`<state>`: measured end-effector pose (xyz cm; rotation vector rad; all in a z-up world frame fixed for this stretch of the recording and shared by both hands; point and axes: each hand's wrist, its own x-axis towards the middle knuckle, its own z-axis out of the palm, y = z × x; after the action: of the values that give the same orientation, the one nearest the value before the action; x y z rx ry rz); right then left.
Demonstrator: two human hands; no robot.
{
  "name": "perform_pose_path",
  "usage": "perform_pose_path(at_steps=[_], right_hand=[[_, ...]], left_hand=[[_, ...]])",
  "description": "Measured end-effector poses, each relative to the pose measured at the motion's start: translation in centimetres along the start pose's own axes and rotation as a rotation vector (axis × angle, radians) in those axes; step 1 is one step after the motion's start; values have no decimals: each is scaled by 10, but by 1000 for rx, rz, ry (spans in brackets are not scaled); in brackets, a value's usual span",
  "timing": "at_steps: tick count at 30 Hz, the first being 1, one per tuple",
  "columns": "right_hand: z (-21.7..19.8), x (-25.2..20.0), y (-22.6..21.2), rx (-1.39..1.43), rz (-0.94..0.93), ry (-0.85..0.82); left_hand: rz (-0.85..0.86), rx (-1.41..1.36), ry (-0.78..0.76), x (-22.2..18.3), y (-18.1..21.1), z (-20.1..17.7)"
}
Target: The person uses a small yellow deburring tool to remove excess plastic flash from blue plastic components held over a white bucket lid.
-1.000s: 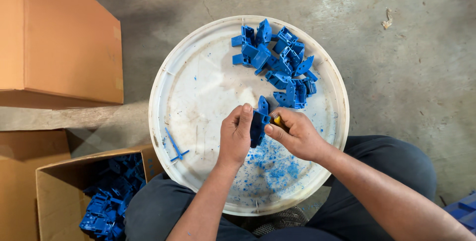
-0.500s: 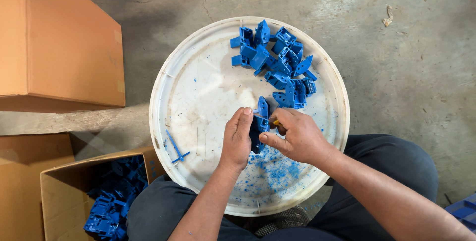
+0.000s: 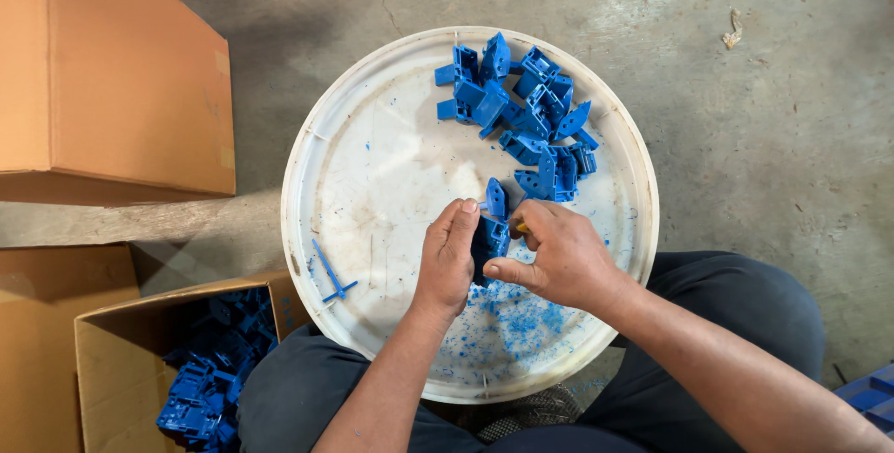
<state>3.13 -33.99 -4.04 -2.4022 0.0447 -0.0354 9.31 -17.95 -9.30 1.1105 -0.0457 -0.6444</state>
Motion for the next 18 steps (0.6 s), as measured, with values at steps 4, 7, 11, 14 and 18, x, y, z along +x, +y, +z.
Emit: perform_pose_path(at_steps=[4, 7, 11, 14, 18], right_hand=[[0, 0, -1, -51, 46, -14], [-2, 0, -1, -49, 54, 17], [-2, 0, -2, -69, 20, 0], [-2, 0, -2, -74, 16, -15], [-1, 1, -1, -76, 9, -34]], left_hand=[[-2, -4, -12, -1, 1, 1], [-4, 9, -5, -1, 0, 1], [-4, 0, -15, -1, -3, -1], [-11, -17, -9, -1, -5, -1], [-9, 17, 3, -1, -4, 0]])
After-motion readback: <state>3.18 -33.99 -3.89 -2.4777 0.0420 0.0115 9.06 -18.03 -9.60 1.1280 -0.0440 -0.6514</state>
